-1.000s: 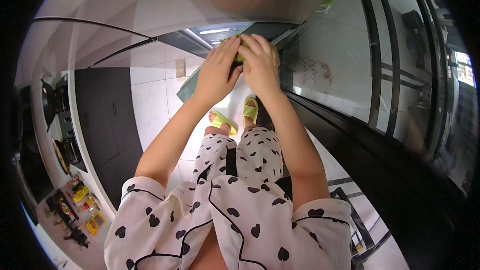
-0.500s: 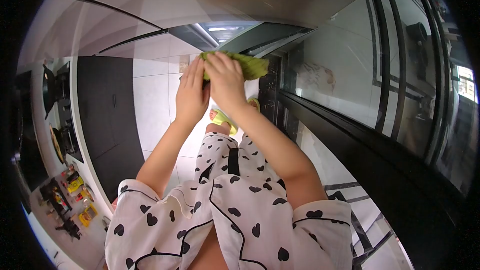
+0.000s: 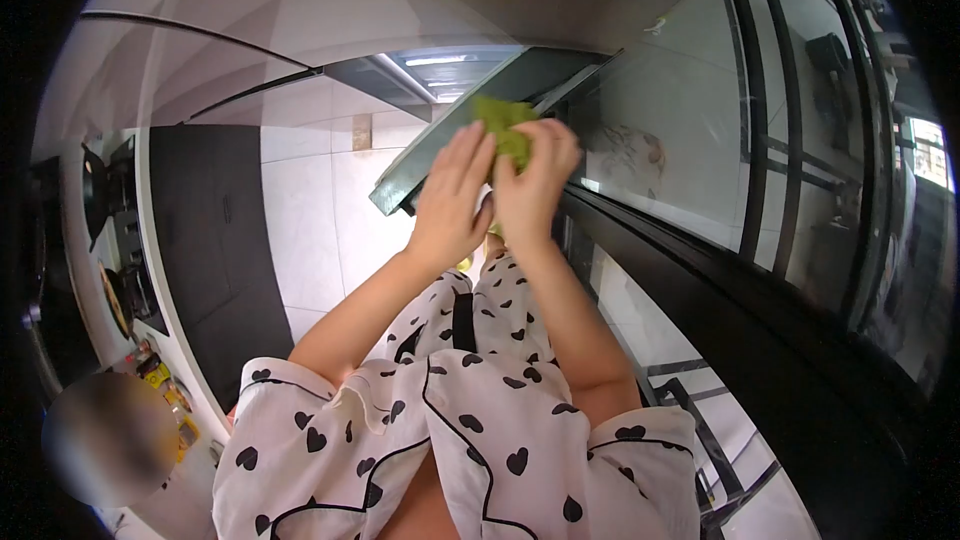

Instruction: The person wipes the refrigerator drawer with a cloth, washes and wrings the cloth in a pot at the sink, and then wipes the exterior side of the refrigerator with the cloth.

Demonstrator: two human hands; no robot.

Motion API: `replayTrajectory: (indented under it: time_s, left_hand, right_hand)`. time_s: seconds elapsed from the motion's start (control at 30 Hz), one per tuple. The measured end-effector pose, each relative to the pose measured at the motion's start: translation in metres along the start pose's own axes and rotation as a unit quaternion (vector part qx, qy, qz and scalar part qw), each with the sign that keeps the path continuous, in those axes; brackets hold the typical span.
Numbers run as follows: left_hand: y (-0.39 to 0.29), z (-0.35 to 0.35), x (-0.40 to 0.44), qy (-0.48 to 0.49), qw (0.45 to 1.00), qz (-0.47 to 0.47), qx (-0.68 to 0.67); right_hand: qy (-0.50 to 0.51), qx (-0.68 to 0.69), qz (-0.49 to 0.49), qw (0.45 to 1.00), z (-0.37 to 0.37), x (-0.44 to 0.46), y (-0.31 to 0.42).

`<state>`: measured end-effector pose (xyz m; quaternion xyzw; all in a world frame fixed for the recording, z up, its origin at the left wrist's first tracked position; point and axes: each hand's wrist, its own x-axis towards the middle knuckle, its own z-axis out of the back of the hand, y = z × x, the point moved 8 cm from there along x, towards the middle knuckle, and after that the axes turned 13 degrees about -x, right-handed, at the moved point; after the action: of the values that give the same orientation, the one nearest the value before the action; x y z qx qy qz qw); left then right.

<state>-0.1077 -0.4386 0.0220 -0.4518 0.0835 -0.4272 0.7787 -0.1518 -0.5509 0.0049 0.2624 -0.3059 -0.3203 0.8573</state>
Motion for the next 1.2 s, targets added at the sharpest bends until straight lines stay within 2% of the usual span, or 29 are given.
replayTrajectory:
  time_s: [0.07, 0.17, 0.27, 0.4, 0.5, 0.6, 0.73, 0.9, 1.0, 1.03, 1.17, 1.2]
  left_hand:
    - [-0.002, -0.020, 0.017, 0.027, 1.000, -0.010, -0.009]
    - [-0.003, -0.035, 0.042, 0.020, 0.999, -0.033, 0.008]
    - [-0.004, -0.047, 0.057, 0.041, 0.997, -0.062, 0.014]
    - [0.007, -0.062, 0.061, 0.078, 0.990, -0.075, 0.090]
    - [0.004, -0.064, 0.056, 0.084, 0.989, -0.088, 0.082]
    - [-0.003, -0.057, 0.045, 0.059, 0.995, -0.070, 0.050]
    - [-0.010, -0.049, 0.021, 0.064, 0.997, -0.014, 0.029]
    - [0.015, -0.037, 0.012, 0.045, 0.998, 0.041, -0.005]
    - [0.043, -0.036, -0.003, 0.096, 0.984, 0.151, 0.017]
    - [0.043, -0.029, -0.005, 0.073, 0.990, 0.114, 0.034]
    - [0.058, -0.002, -0.022, 0.031, 0.981, 0.187, 0.033]
    - [0.058, 0.002, -0.022, 0.010, 0.985, 0.170, 0.018]
  right_hand:
    - [-0.048, -0.032, -0.040, 0.998, 0.011, 0.017, -0.036]
    - [-0.043, -0.058, -0.071, 0.995, 0.009, 0.046, -0.062]
    - [0.035, -0.065, -0.077, 0.994, -0.015, 0.062, -0.070]
    - [0.010, -0.137, 0.025, 0.990, -0.012, 0.048, -0.064]
    - [0.063, -0.170, 0.052, 0.982, -0.004, 0.037, -0.058]
    - [0.136, -0.187, 0.074, 0.970, -0.010, 0.028, -0.055]
    - [0.117, -0.213, 0.098, 0.965, -0.009, 0.026, -0.038]
    - [0.196, -0.186, 0.123, 0.955, -0.040, 0.022, -0.020]
    - [0.223, -0.165, 0.120, 0.953, -0.051, 0.017, -0.007]
    - [0.230, -0.155, 0.120, 0.953, -0.055, 0.014, -0.003]
    - [0.265, -0.115, 0.174, 0.941, -0.071, -0.008, 0.027]
    - [0.262, -0.111, 0.170, 0.943, -0.070, -0.007, 0.027]
